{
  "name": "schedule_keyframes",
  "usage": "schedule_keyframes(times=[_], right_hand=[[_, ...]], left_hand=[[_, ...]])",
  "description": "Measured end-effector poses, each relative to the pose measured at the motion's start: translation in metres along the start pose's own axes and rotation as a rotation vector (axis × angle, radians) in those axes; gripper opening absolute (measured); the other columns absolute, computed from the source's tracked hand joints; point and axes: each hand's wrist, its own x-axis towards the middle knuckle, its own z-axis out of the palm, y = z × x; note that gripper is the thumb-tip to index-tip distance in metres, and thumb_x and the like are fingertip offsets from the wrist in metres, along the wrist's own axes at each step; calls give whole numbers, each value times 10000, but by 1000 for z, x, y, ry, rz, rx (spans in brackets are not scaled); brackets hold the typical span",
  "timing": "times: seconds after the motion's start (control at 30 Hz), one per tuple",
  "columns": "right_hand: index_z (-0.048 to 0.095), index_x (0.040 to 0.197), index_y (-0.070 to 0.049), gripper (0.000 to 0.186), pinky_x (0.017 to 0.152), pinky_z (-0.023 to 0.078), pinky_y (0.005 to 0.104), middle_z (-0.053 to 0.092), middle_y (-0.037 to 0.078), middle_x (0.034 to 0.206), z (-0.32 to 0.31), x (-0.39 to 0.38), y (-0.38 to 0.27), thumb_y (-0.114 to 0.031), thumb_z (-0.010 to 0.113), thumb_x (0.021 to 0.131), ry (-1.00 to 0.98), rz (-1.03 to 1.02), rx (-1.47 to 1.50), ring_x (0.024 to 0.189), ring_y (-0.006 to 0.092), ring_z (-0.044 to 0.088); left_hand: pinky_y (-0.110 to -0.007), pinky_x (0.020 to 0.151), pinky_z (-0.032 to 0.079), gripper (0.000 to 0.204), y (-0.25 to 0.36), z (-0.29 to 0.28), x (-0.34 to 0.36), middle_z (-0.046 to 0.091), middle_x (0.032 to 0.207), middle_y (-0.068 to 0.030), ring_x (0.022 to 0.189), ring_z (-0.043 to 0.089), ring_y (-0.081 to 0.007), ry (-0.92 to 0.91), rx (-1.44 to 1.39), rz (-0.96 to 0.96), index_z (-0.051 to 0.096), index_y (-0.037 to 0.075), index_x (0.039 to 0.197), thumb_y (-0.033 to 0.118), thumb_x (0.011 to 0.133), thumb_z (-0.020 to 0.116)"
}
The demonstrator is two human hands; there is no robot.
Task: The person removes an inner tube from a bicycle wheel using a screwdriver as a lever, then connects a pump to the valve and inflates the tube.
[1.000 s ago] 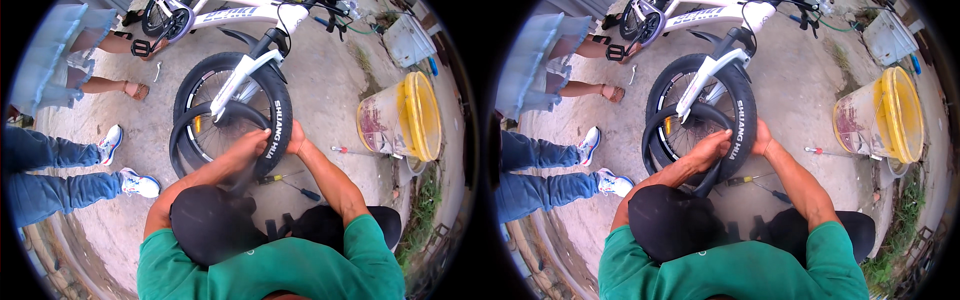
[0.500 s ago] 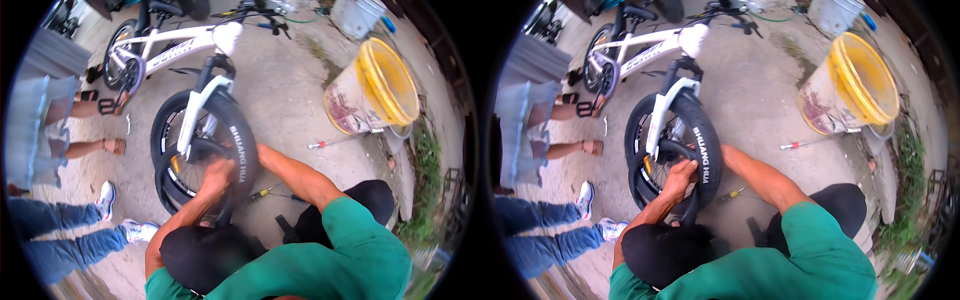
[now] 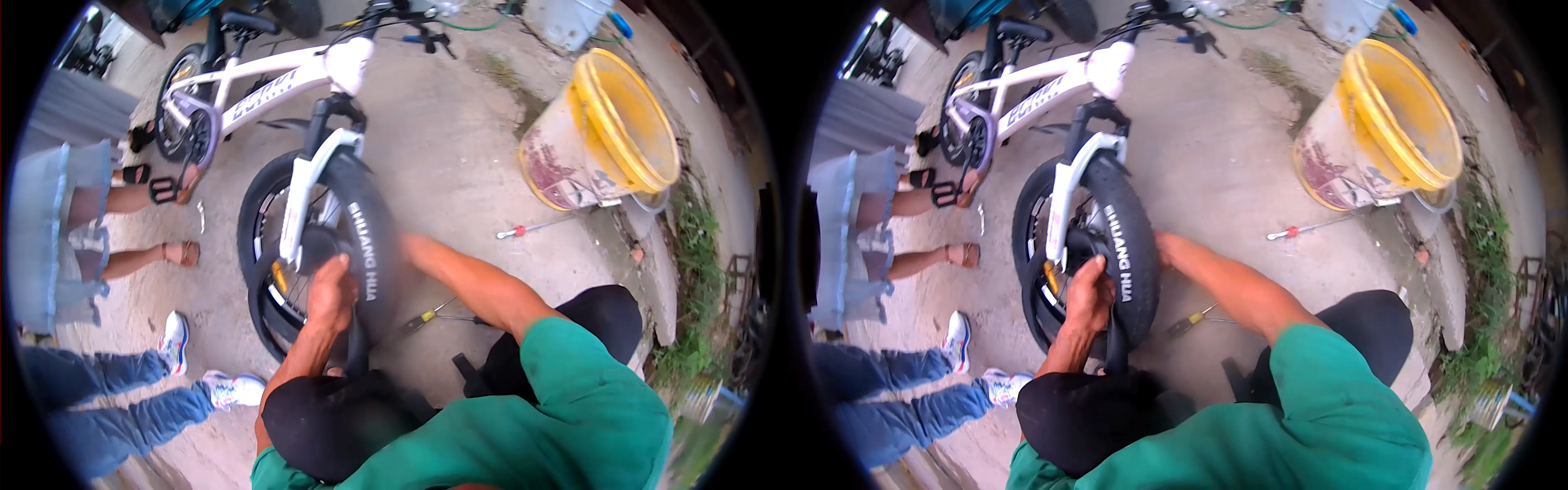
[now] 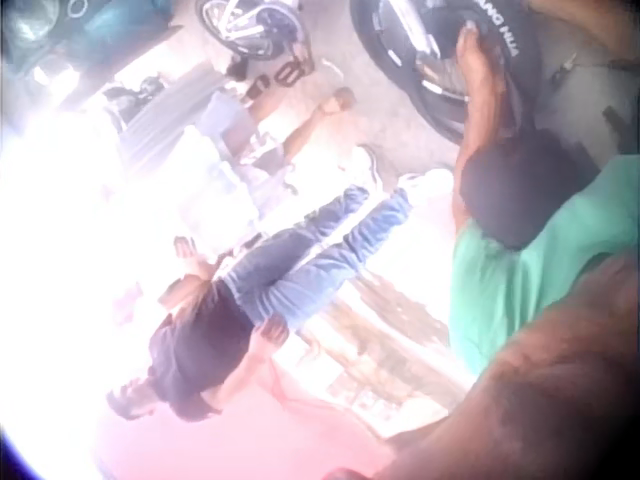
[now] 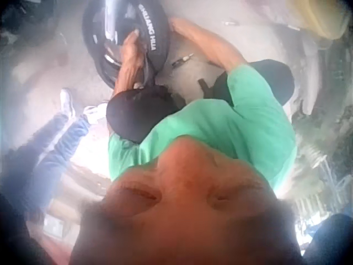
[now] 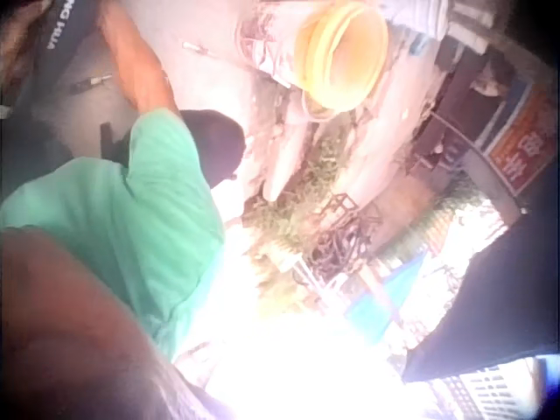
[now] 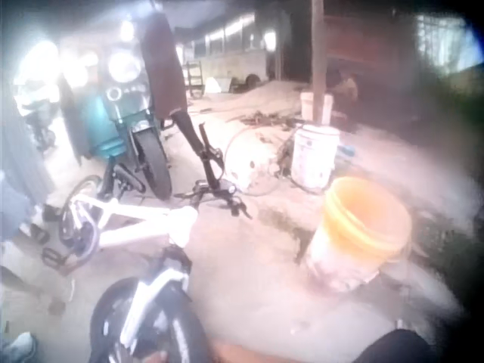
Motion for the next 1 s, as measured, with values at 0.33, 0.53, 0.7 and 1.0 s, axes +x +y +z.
schedule_keyframes(times=[0.33, 0.53, 0.7, 1.0], right_hand=[[677, 1188, 9, 369, 697, 636, 472, 753, 181, 993, -23, -24, 1, -312, 645, 1007, 631, -270, -162, 736, 291, 707], [694, 1054, -25, 227, 558, 524, 304, 685, 69, 819, 6, -61, -42, -219, 598, 987, 1354, -434, -551, 636, 161, 624], [690, 1028, -30, 291, 604, 489, 270, 659, 18, 799, 100, -79, -53, -309, 685, 948, 1395, -1003, -1137, 645, 116, 588], [685, 1124, -72, 497, 807, 557, 468, 730, 114, 1019, 167, -27, 25, -431, 796, 799, 1176, -200, -2268, 956, 332, 712]], left_hand=[[-398, 945, 553, 336, 75, -58, -24, 736, 1113, -115, 1011, 705, -224, -209, -163, 195, 640, -24, 1223, 255, 1084, 515], [-315, 754, 564, 285, 15, -36, -4, 715, 1050, -71, 859, 677, -149, -267, 464, 42, 652, 33, 1229, 245, 1050, 586], [-302, 755, 551, 296, -3, -19, 0, 716, 1048, -72, 832, 675, -143, -318, 508, 134, 646, 18, 1278, 186, 1047, 567], [-286, 759, 539, 263, 31, -115, -10, 725, 990, -75, 860, 683, -148, 97, 555, 274, 674, -2, 1197, 189, 1029, 608]])
